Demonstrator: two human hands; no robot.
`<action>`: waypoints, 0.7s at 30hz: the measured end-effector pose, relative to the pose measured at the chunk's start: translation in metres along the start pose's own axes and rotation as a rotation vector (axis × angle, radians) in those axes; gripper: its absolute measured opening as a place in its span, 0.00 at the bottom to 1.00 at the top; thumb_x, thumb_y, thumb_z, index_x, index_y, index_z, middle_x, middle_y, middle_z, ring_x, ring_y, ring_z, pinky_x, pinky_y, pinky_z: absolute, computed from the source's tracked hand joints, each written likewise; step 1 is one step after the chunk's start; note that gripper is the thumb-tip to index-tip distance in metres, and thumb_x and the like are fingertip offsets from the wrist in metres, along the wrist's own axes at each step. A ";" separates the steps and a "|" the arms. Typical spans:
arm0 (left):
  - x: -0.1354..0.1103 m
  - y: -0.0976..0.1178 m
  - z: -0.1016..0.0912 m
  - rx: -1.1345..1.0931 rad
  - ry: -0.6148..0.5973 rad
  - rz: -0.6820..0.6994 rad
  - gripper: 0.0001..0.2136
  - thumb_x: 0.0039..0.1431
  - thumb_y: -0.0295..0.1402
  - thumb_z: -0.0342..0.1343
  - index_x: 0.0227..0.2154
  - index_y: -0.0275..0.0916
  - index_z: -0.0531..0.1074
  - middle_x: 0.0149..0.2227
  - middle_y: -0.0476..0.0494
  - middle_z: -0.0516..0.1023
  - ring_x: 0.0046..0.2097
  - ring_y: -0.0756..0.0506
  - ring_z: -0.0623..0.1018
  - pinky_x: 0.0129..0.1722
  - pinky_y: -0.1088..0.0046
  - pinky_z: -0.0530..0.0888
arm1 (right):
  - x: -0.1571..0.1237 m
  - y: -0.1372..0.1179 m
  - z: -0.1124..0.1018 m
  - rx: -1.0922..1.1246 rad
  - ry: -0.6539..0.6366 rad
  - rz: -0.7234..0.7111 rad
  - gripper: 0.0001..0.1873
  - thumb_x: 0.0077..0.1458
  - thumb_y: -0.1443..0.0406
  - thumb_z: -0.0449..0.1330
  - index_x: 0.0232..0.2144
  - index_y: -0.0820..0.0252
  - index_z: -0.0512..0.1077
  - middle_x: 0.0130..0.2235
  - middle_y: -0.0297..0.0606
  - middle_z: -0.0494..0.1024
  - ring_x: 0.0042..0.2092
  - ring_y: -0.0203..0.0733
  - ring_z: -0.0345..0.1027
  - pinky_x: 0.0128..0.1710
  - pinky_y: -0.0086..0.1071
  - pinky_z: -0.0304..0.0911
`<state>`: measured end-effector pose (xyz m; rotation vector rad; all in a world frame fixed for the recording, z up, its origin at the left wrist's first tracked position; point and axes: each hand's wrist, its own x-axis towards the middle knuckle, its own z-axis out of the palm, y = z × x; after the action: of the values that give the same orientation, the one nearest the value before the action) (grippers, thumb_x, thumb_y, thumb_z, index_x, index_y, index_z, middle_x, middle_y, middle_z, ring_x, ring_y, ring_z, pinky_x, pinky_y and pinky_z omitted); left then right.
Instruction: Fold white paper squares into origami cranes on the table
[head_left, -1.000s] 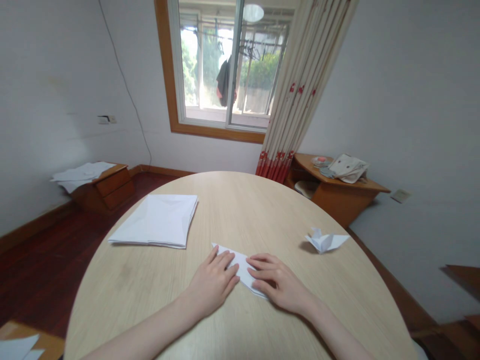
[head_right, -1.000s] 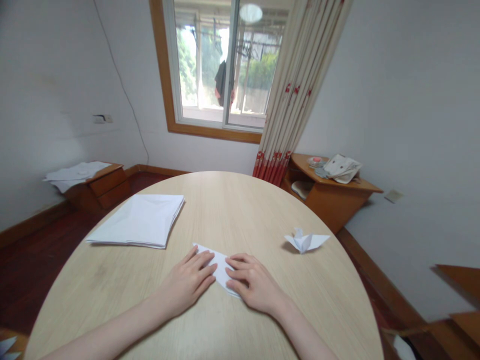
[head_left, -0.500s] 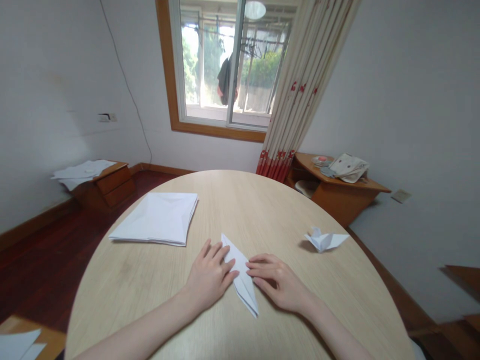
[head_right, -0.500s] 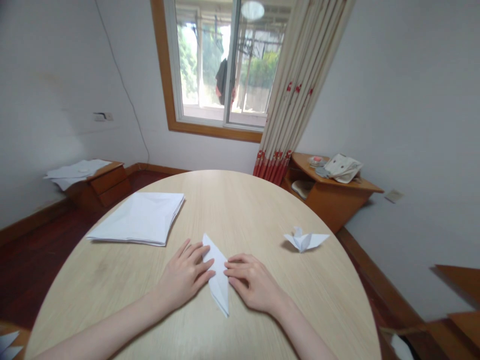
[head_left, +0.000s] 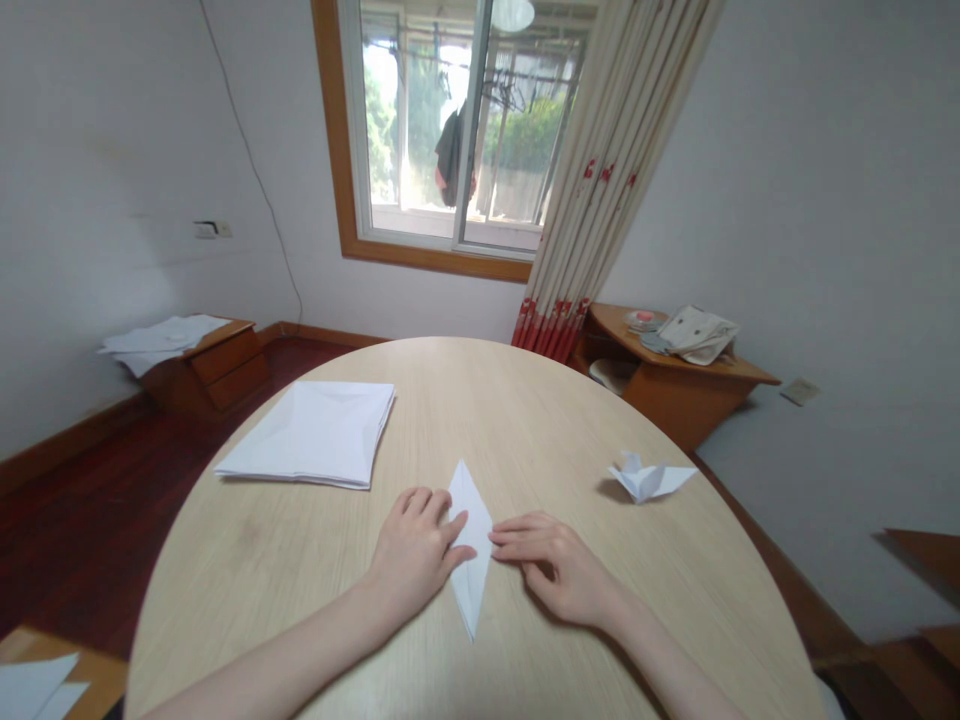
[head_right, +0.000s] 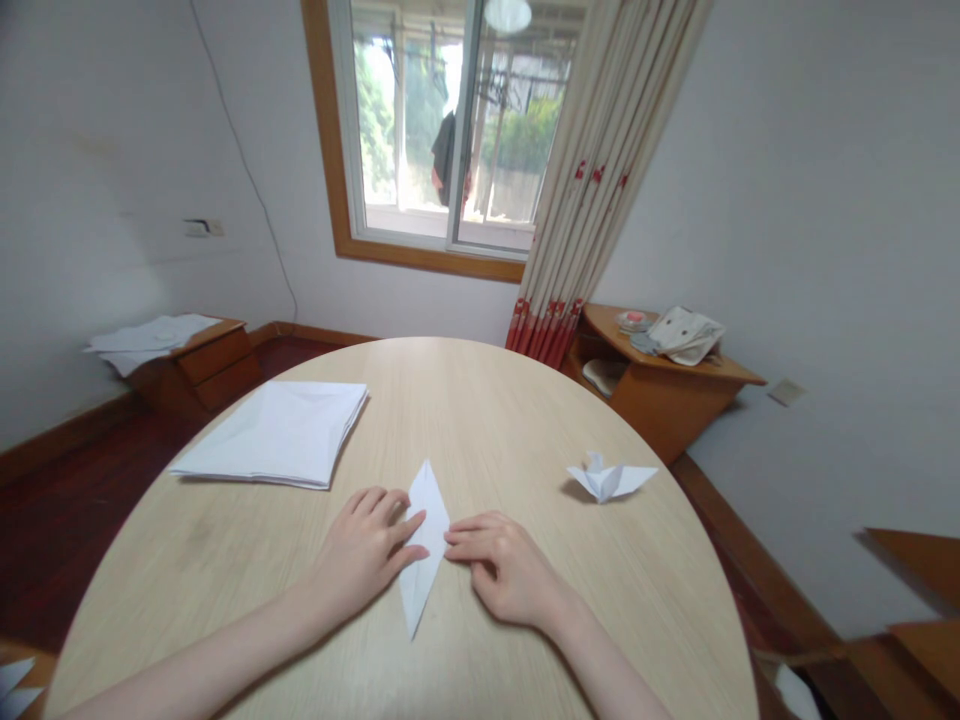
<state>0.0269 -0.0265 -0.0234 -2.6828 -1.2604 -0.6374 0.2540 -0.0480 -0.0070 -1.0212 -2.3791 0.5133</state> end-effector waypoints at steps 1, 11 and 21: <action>0.000 0.001 0.000 0.006 -0.017 -0.004 0.13 0.63 0.44 0.54 0.44 0.43 0.75 0.41 0.42 0.74 0.43 0.41 0.70 0.44 0.60 0.67 | 0.000 0.000 0.000 0.003 0.002 -0.002 0.27 0.44 0.77 0.50 0.42 0.53 0.78 0.46 0.38 0.80 0.51 0.46 0.72 0.51 0.45 0.65; -0.001 -0.005 0.010 -0.067 -0.013 0.015 0.07 0.65 0.33 0.53 0.36 0.41 0.76 0.37 0.44 0.78 0.39 0.42 0.72 0.41 0.62 0.68 | 0.001 -0.005 0.001 0.020 -0.008 -0.028 0.23 0.45 0.75 0.51 0.39 0.56 0.79 0.45 0.41 0.80 0.49 0.46 0.73 0.49 0.45 0.66; 0.004 -0.020 0.017 -0.412 -0.049 0.139 0.11 0.62 0.21 0.52 0.40 0.39 0.77 0.45 0.42 0.80 0.43 0.45 0.77 0.44 0.67 0.73 | 0.002 -0.015 0.003 -0.021 0.037 -0.129 0.20 0.50 0.74 0.51 0.40 0.57 0.78 0.44 0.39 0.81 0.47 0.45 0.73 0.48 0.41 0.67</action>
<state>0.0199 -0.0057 -0.0387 -3.0975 -1.0323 -0.9034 0.2425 -0.0563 -0.0010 -0.8716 -2.4027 0.4191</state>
